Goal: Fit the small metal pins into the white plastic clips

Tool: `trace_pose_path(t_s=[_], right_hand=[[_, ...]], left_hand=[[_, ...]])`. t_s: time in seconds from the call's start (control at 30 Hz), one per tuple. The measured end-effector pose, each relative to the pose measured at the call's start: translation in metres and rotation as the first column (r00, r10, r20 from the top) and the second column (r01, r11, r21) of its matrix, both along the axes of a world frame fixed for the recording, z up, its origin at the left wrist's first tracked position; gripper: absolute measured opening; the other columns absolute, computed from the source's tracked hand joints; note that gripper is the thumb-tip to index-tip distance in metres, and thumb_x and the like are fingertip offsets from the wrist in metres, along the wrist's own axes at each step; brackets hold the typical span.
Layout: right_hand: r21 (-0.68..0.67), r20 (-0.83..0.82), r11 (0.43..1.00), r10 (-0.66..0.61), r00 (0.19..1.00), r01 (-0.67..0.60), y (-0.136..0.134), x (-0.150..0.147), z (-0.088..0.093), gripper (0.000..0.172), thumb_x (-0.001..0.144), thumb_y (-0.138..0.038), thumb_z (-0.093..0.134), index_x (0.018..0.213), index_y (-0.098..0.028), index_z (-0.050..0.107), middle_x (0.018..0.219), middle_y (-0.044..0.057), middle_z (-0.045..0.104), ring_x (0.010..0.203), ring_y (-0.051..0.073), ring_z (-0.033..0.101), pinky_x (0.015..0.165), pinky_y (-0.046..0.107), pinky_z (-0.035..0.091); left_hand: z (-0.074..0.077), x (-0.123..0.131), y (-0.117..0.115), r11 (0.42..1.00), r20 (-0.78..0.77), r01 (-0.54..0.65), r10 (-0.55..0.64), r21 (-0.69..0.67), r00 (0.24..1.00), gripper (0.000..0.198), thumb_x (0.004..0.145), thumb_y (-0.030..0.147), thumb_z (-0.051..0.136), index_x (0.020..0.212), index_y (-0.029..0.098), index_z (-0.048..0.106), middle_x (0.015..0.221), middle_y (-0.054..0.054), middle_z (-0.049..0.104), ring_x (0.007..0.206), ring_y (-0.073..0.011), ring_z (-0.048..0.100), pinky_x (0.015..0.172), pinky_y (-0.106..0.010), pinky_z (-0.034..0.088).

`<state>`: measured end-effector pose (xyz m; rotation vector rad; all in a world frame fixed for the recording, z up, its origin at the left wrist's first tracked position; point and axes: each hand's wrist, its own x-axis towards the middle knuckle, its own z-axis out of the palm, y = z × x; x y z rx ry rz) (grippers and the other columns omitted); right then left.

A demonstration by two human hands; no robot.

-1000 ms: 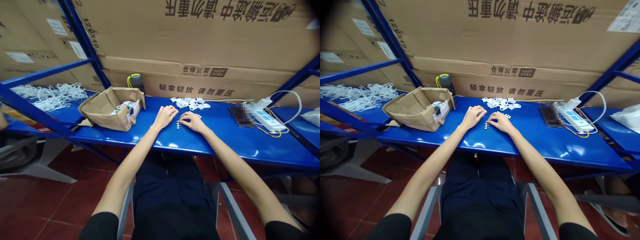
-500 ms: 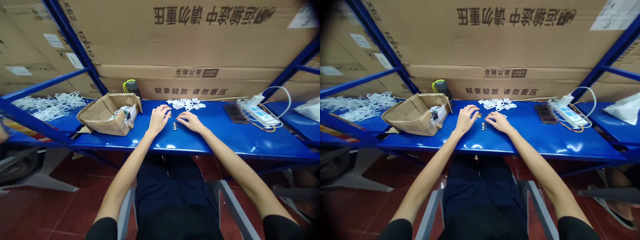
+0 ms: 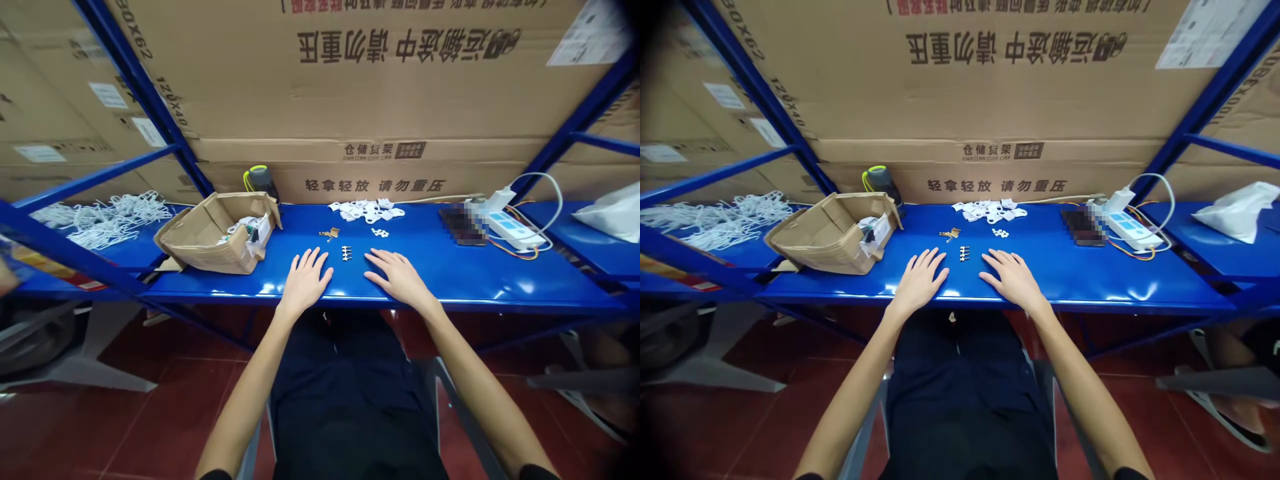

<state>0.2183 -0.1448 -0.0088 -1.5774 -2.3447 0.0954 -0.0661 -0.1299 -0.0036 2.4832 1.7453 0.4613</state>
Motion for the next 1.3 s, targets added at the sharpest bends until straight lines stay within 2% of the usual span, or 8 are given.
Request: trace_pose_path(t_s=[0.13,0.23,0.67,0.93,1.3], right_hand=[[-0.071,0.049,0.997,-0.034,0.998,0.037,0.001,-0.006,0.002,0.079,0.106,-0.076,0.032,0.170,-0.030,0.041,0.177,0.006,0.035,0.165,0.032,0.032,0.136,0.060,0.019],[-0.094,0.050,0.995,-0.037,0.998,0.042,0.001,-0.006,0.002,0.083,0.105,-0.079,0.029,0.171,-0.030,0.038,0.178,0.005,0.031,0.166,0.031,0.027,0.137,0.061,0.016],[-0.050,0.031,0.999,-0.011,0.999,0.012,-0.001,-0.005,0.003,0.078,0.106,-0.076,0.035,0.165,-0.026,0.050,0.176,0.009,0.038,0.164,0.033,0.033,0.135,0.063,0.019],[-0.034,0.017,0.999,0.001,1.000,0.000,0.001,-0.005,0.000,0.077,0.106,-0.075,0.035,0.163,-0.026,0.051,0.175,0.010,0.040,0.162,0.034,0.036,0.134,0.064,0.021],[-0.052,-0.001,0.999,0.002,1.000,-0.003,0.001,-0.005,0.002,0.076,0.106,-0.076,0.035,0.163,-0.029,0.052,0.175,0.009,0.040,0.162,0.036,0.036,0.134,0.064,0.018]], left_hand=[[-0.001,0.001,0.003,1.000,-0.022,0.014,-0.015,-0.013,1.000,0.058,0.112,0.052,0.040,0.164,0.028,0.049,0.175,-0.005,0.039,0.165,-0.0344,0.031,0.135,-0.066,0.020],[-0.001,0.000,0.004,1.000,-0.020,0.019,-0.019,-0.003,1.000,0.058,0.112,0.051,0.040,0.163,0.027,0.051,0.174,-0.006,0.041,0.165,-0.0343,0.031,0.135,-0.066,0.020],[-0.003,-0.002,-0.004,0.999,0.103,-0.011,0.007,0.037,0.995,0.050,0.111,0.053,0.045,0.152,0.030,0.063,0.167,-0.003,0.052,0.161,-0.0299,0.040,0.137,-0.059,0.022],[-0.003,-0.002,-0.007,0.997,0.130,-0.042,0.033,0.066,0.991,0.043,0.111,0.048,0.048,0.145,0.030,0.068,0.162,-0.002,0.058,0.158,-0.0275,0.046,0.137,-0.053,0.026],[-0.002,-0.002,-0.008,0.997,0.136,-0.044,0.036,0.056,0.990,0.043,0.111,0.047,0.047,0.145,0.031,0.068,0.162,-0.001,0.058,0.157,-0.0276,0.046,0.137,-0.053,0.026]])
